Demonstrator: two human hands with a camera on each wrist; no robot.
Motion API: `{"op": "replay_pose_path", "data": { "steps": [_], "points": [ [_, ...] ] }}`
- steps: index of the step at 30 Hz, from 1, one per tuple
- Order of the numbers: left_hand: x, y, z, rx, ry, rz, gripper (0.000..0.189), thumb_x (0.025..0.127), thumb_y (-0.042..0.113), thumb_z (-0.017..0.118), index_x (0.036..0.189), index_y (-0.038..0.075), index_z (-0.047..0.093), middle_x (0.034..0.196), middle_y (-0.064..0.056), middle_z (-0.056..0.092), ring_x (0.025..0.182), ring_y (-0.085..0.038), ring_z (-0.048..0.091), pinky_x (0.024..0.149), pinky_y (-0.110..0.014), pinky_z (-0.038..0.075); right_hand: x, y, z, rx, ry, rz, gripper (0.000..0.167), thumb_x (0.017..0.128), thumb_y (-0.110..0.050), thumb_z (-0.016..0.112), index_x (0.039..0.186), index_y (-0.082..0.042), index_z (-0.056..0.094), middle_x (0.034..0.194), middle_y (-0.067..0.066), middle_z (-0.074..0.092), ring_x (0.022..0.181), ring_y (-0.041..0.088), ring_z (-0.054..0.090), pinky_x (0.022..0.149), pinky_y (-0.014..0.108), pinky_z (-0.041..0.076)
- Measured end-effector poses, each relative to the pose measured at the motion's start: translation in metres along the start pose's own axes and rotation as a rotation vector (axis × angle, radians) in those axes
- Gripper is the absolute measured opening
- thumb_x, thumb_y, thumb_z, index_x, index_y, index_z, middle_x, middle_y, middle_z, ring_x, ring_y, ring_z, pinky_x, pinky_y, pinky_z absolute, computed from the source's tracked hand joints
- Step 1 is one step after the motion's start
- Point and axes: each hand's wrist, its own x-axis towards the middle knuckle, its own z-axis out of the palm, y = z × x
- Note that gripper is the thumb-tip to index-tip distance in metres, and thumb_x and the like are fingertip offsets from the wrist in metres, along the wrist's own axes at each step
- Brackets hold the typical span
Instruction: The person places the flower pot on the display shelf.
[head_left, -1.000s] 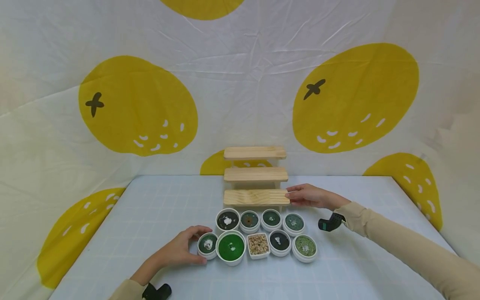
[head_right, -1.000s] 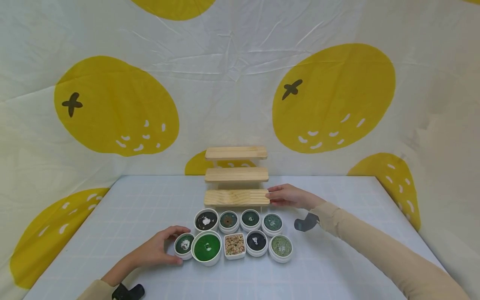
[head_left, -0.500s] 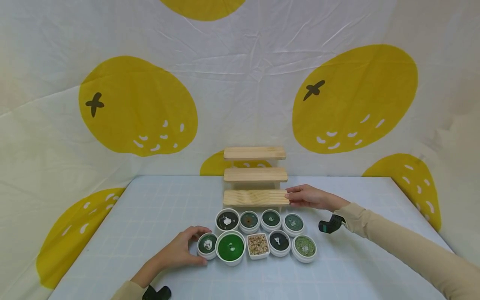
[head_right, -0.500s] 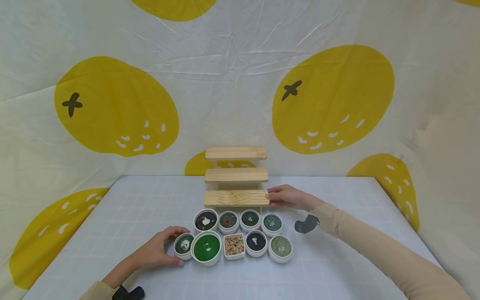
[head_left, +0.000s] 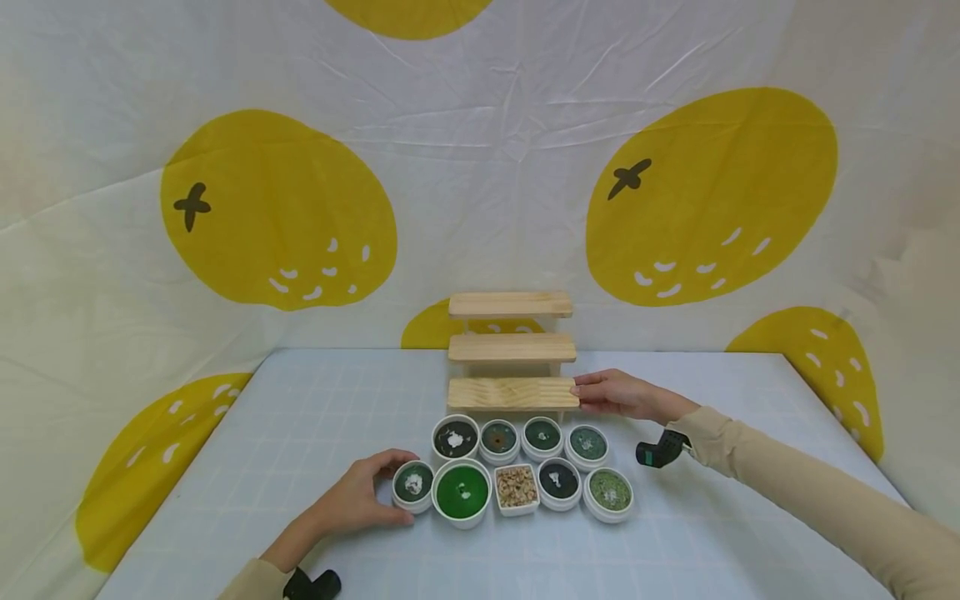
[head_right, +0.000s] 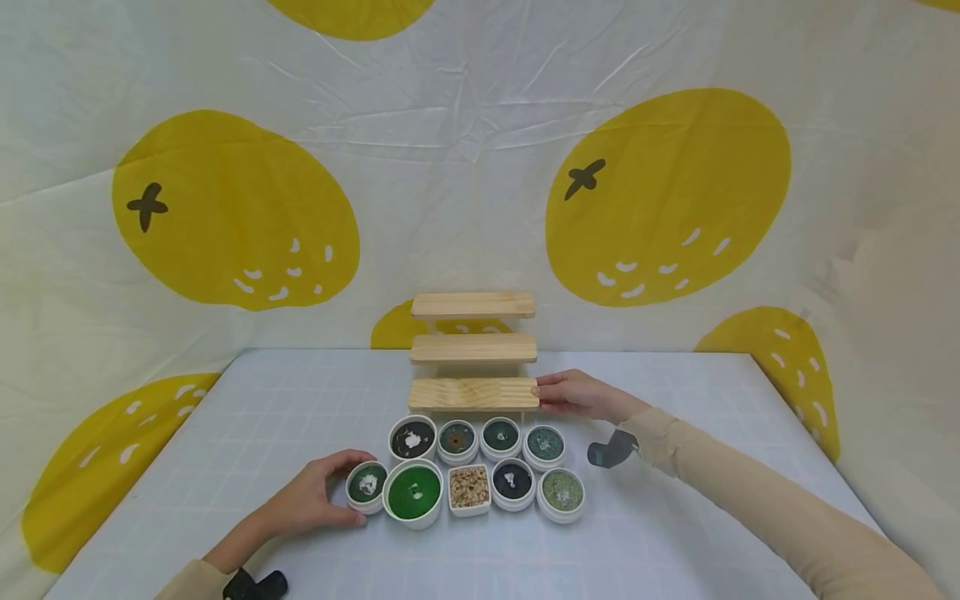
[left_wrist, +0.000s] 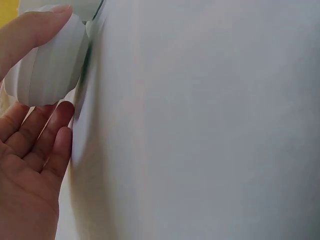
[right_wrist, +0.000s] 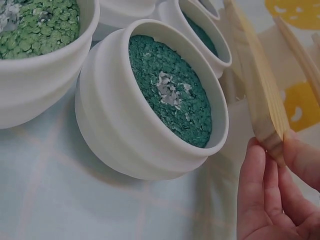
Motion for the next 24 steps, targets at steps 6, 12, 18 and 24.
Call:
{"op": "replay_pose_path", "data": {
  "steps": [6,12,18,24],
  "points": [
    [0.001,-0.001,-0.004,-0.061,0.003,0.005,0.071,0.067,0.029,0.087,0.126,0.005,0.055,0.12,-0.006,0.063,0.1,-0.005,0.059,0.09,-0.022,0.051,-0.001,-0.002,0.001,-0.003,0.015,0.01,0.058,0.099,-0.018,0.053,0.146,0.007,0.03,0.104,0.003,0.066,0.084,0.008,0.062,0.081,0.02,0.056],
    [0.0,-0.005,-0.004,-0.157,0.014,0.012,0.071,0.068,0.02,0.086,0.127,-0.001,0.052,0.124,-0.016,0.06,0.101,-0.001,0.058,0.09,-0.019,0.052,-0.002,-0.003,0.001,0.018,0.018,0.012,0.057,0.099,-0.016,0.052,0.146,0.008,0.029,0.103,0.003,0.066,0.083,0.008,0.062,0.082,0.021,0.056],
    [-0.002,-0.01,-0.002,-0.218,0.056,0.054,0.073,0.068,0.014,0.086,0.127,-0.008,0.049,0.122,-0.026,0.057,0.098,-0.001,0.061,0.088,-0.02,0.053,-0.002,-0.001,0.002,0.024,0.015,0.005,0.057,0.099,-0.016,0.052,0.146,0.008,0.028,0.102,0.002,0.066,0.084,0.007,0.062,0.082,0.021,0.056],
    [-0.005,-0.006,-0.005,-0.197,0.122,-0.003,0.072,0.069,0.014,0.085,0.129,-0.005,0.049,0.122,-0.022,0.057,0.103,0.0,0.06,0.091,-0.018,0.051,-0.004,-0.001,0.003,0.034,0.002,-0.017,0.056,0.099,-0.014,0.05,0.146,0.009,0.028,0.101,0.001,0.066,0.085,0.006,0.063,0.083,0.021,0.056]
  ]
}}
